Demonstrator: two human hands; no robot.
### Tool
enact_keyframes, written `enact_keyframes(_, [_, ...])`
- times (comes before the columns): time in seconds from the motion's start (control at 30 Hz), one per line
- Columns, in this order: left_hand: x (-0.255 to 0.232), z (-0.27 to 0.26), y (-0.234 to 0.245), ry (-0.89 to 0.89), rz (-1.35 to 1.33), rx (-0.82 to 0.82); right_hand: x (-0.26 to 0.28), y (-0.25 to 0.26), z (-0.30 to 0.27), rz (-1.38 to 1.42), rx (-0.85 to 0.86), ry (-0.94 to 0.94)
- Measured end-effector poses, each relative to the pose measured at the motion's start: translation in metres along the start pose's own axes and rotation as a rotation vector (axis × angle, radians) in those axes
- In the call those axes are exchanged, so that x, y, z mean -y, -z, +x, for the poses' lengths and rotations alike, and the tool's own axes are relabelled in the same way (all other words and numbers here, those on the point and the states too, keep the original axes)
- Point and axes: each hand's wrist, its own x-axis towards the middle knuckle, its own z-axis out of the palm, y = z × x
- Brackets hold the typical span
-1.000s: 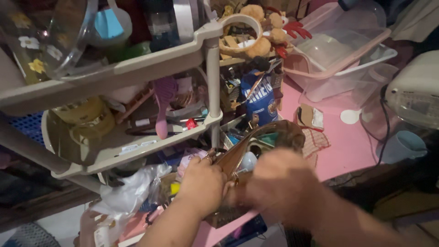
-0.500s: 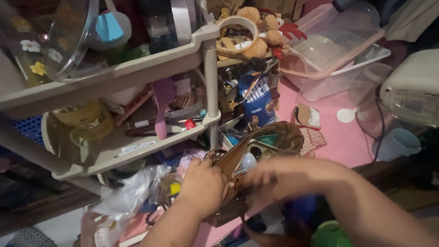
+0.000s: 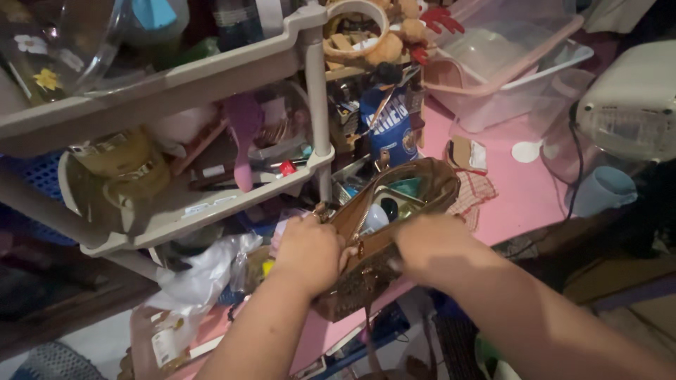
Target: The person packs various items, including bottles, tubes, and small containers, into a brown handbag. They then pick up a black bag from a pile of clothes on the floor and place it into the brown handbag. Finally, they place a small black object onto a nearby shelf.
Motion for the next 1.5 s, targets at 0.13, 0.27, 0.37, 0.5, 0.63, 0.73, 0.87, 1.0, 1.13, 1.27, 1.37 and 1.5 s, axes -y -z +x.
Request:
enact_keyframes(0.13, [-0.003,-0.001,-0.003,-0.028,0.028,-0.026,-0.005,-0.008,0.002,0.314,0.036,0.135])
enact_keyframes(0.27, [0.001,-0.002,-0.004,-0.035,0.024,0.009,0.012,-0.011,0.012,0.524,-0.232,0.046])
enact_keyframes(0.37, [0.005,-0.002,-0.004,-0.069,-0.009,-0.017,0.025,-0.008,0.016,0.416,-0.314,0.151])
enact_keyframes(0.5, [0.010,-0.003,-0.002,-0.089,-0.069,-0.036,0.032,0.002,0.022,0.280,-0.128,0.093])
enact_keyframes(0.63, [0.013,-0.001,-0.001,-0.112,-0.033,0.011,0.029,-0.003,0.031,0.375,-0.127,0.095])
enact_keyframes(0.73, [0.013,0.002,0.000,-0.120,0.004,0.022,0.020,-0.016,0.039,0.499,-0.160,0.106])
enact_keyframes(0.87, [0.013,0.000,0.002,-0.132,0.013,0.054,0.006,-0.030,0.050,0.596,-0.324,0.304])
enact_keyframes(1.0, [0.013,0.000,0.004,-0.131,0.004,0.093,0.007,-0.023,0.057,0.646,-0.145,0.109])
enact_keyframes(1.13, [0.014,-0.001,0.005,-0.145,-0.023,0.072,0.030,-0.013,0.051,0.558,-0.075,-0.158])
enact_keyframes(1.27, [0.014,-0.002,0.006,-0.138,-0.018,0.086,0.040,-0.010,0.044,0.588,-0.077,-0.152])
enact_keyframes(1.37, [0.012,-0.004,0.006,-0.139,-0.008,0.087,0.041,-0.016,0.036,0.564,-0.146,-0.124])
enact_keyframes(1.5, [0.011,-0.005,0.007,-0.144,0.016,0.068,0.037,-0.026,0.027,0.143,-0.320,0.045])
